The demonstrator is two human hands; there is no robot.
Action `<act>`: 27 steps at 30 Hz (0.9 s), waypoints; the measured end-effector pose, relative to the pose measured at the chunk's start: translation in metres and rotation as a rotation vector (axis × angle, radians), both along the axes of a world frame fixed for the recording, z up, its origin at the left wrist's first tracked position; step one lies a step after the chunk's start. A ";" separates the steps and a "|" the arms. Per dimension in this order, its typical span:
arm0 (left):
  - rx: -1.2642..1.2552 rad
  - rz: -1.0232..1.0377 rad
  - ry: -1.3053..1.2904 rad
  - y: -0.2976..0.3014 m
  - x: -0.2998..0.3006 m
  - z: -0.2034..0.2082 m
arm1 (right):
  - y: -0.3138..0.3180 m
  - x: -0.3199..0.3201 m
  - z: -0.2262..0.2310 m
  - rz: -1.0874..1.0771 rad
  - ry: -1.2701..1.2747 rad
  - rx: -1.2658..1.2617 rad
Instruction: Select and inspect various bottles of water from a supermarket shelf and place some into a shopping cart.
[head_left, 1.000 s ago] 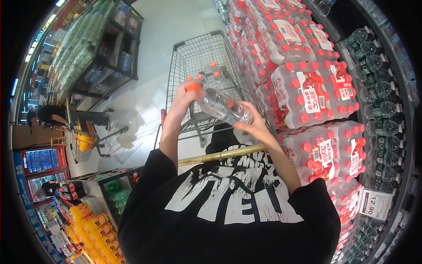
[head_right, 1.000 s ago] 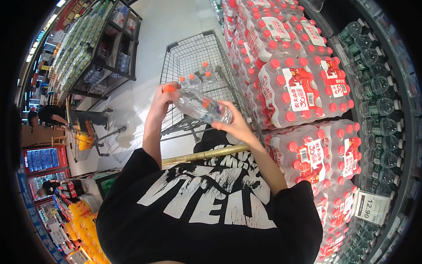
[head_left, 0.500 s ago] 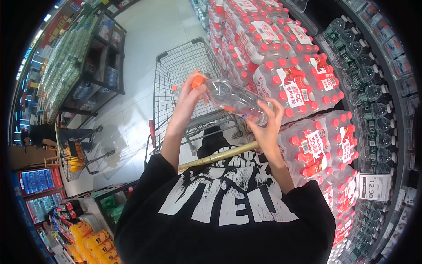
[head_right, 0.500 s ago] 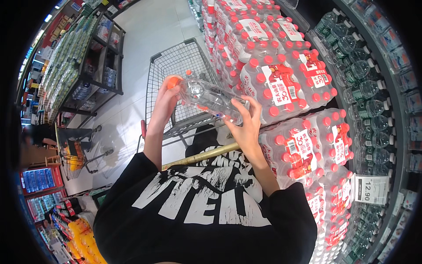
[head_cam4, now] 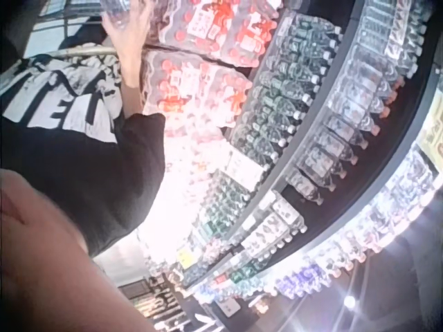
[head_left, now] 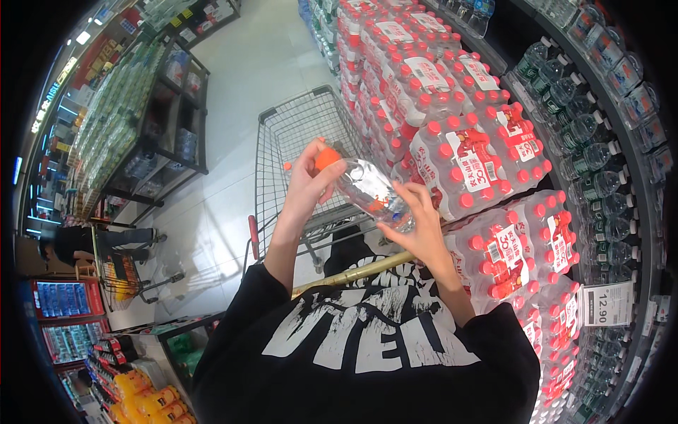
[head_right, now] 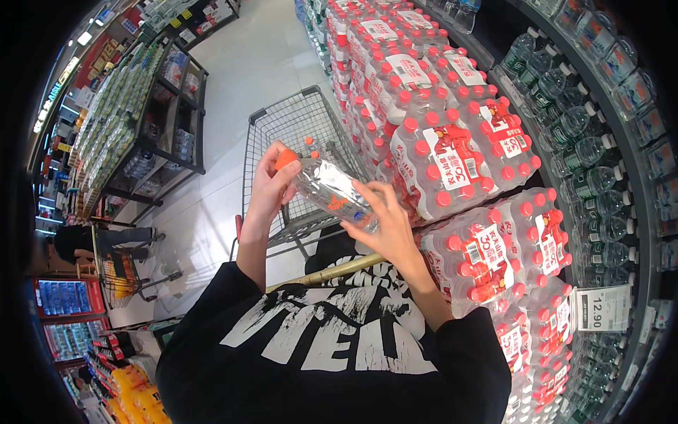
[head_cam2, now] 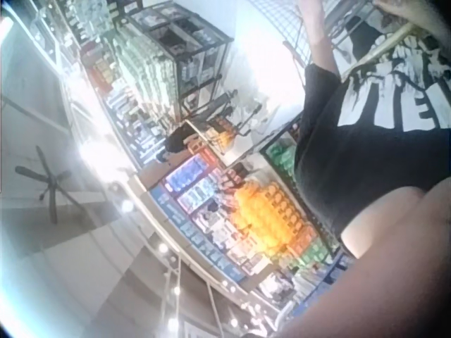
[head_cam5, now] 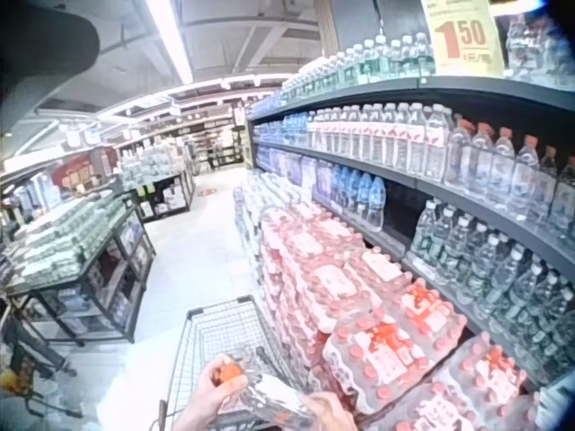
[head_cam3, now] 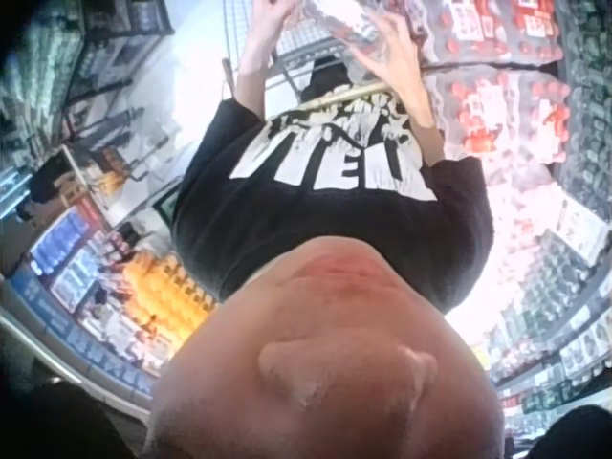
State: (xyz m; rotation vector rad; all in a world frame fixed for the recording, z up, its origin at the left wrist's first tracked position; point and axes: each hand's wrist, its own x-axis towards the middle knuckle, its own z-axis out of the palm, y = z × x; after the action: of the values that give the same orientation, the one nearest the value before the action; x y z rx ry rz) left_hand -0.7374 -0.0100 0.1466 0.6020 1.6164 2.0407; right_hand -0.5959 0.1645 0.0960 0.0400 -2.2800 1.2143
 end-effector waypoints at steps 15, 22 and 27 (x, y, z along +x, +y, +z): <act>-0.010 -0.100 -0.054 0.000 0.055 -0.060 | -0.006 0.007 -0.052 0.326 -0.202 -1.036; 0.106 -0.192 -0.288 0.043 0.072 -0.071 | 0.017 0.034 -0.037 0.034 -0.146 -0.462; 0.197 -0.293 -0.809 0.066 0.069 -0.091 | 0.024 0.060 0.004 0.218 -0.144 -0.386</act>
State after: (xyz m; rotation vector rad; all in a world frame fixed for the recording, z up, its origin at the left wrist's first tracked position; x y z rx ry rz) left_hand -0.6681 0.0557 0.0554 0.0306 0.8107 1.8678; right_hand -0.5362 0.1882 0.0997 0.0603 -2.1612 1.8064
